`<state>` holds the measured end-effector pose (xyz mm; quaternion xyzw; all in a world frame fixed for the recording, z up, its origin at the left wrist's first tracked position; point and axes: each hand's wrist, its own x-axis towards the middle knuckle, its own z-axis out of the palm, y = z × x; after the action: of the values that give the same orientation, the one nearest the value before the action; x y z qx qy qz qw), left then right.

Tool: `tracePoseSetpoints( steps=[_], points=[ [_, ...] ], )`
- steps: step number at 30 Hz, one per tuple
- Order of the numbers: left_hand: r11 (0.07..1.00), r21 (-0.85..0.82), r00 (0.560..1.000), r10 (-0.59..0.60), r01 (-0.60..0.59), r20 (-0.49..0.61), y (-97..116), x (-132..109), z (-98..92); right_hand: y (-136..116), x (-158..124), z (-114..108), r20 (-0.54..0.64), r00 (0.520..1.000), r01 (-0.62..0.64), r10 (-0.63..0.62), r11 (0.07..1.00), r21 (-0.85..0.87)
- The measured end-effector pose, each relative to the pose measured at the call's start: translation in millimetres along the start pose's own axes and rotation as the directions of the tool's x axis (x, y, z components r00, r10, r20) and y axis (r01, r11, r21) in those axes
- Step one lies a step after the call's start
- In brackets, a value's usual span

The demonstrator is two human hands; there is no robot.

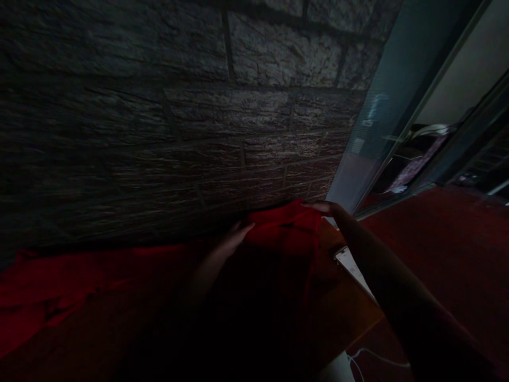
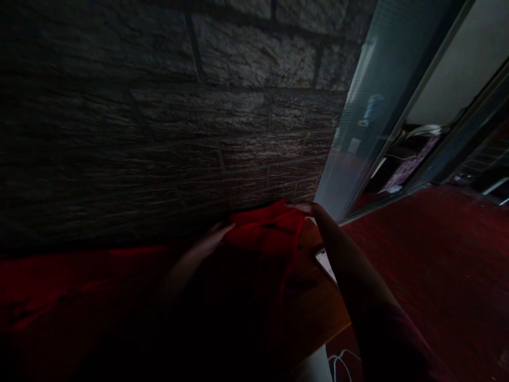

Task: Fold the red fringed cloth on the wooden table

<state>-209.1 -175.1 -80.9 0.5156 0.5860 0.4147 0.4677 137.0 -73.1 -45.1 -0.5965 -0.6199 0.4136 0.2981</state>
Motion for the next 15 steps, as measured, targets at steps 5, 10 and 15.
tracePoseSetpoints(
  steps=[5,10,15],
  points=[
    [0.951,-0.199,0.965,-0.203,0.235,0.167,20,3,14.9,2,-3,-9,0.182,0.975,-0.168,0.129,0.961,0.218],
    [0.953,-0.203,0.972,-0.203,0.224,0.119,23,20,37.2,11,-6,-16,0.038,0.995,-0.1,0.093,0.951,0.292],
    [0.959,-0.181,0.975,-0.213,0.22,0.06,22,30,47.4,18,0,-18,-0.027,0.998,-0.042,0.053,0.949,0.312]
  ],
)
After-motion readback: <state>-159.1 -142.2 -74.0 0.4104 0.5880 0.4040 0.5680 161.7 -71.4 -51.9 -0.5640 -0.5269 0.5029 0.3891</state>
